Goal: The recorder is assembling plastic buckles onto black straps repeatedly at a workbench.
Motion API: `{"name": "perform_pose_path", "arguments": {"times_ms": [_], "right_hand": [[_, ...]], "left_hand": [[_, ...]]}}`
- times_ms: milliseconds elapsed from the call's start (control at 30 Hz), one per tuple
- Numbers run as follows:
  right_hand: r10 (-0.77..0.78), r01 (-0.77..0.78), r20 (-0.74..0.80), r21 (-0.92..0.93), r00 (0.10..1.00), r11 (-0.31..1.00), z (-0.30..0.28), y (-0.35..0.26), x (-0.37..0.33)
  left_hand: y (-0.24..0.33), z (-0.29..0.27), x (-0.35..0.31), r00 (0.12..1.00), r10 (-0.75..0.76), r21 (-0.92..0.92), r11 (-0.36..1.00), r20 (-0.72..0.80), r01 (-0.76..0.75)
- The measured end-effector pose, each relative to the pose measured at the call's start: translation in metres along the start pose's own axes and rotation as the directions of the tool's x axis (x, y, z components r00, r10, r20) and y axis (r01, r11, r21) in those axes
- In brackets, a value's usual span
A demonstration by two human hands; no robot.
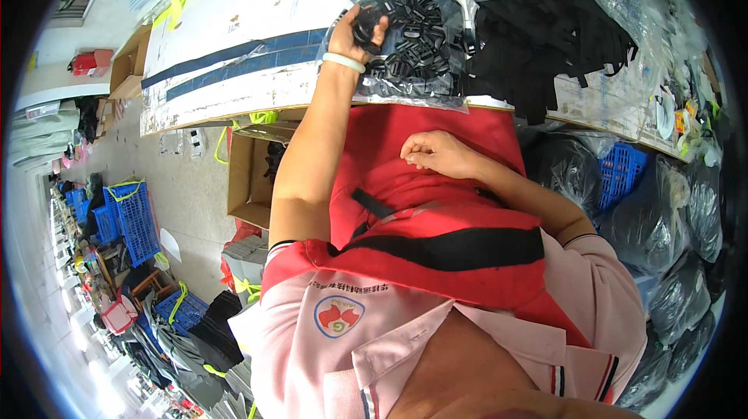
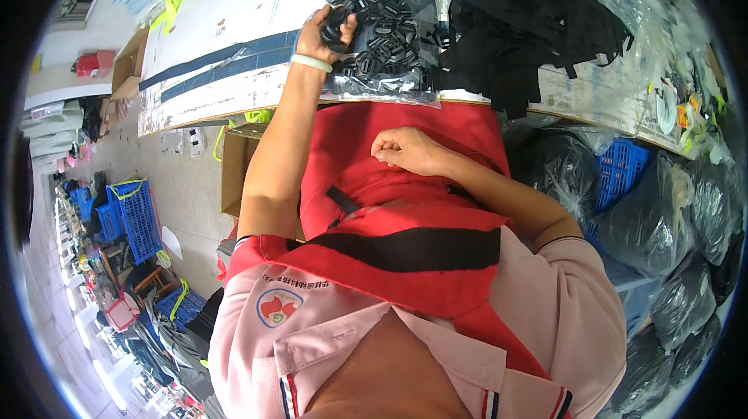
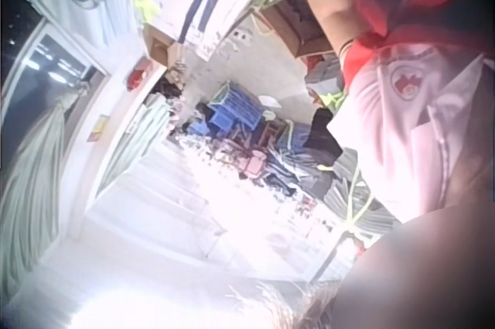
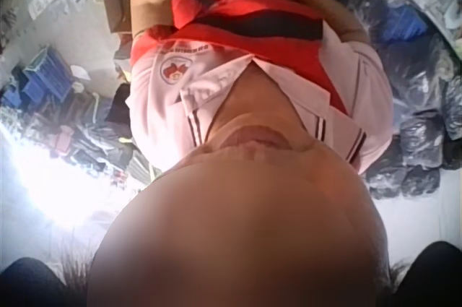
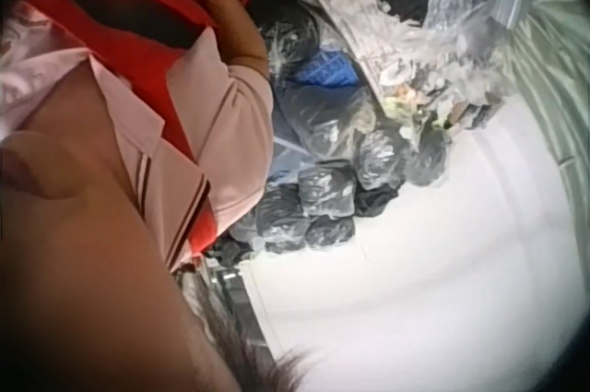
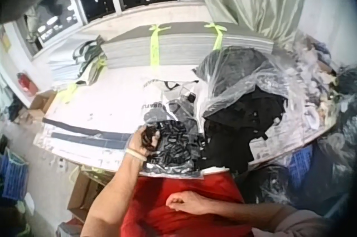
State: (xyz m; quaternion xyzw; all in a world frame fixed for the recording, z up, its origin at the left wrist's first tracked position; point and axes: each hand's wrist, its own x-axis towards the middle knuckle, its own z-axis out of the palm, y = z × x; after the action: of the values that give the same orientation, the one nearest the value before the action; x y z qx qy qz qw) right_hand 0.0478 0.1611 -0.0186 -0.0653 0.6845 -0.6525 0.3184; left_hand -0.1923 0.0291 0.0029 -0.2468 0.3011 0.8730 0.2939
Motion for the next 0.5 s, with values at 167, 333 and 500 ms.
{"name": "perform_pose_path", "arguments": {"times_ms": [167, 333, 500], "right_hand": [[-0.070, 0.070, -0.007, 0.000, 0.998, 0.998, -0.004, -0.029, 0.006], [-0.269, 0.259, -0.338, -0.074, 0.902, 0.963, -0.022, -0.056, 0.022], [-0.576, 0.303, -0.472, -0.534, 0.668, 0.789, -0.033, -0.077, 0.038]], "left_hand": [[0.002, -0.023, 0.012, 0.953, -0.169, -0.051, 0.981, 0.250, 0.187], [0.001, -0.028, -0.002, 0.872, -0.145, -0.186, 0.948, 0.468, 0.257], [-0.031, -0.017, -0.032, 0.848, -0.135, -0.278, 0.908, 0.513, 0.313]]}}
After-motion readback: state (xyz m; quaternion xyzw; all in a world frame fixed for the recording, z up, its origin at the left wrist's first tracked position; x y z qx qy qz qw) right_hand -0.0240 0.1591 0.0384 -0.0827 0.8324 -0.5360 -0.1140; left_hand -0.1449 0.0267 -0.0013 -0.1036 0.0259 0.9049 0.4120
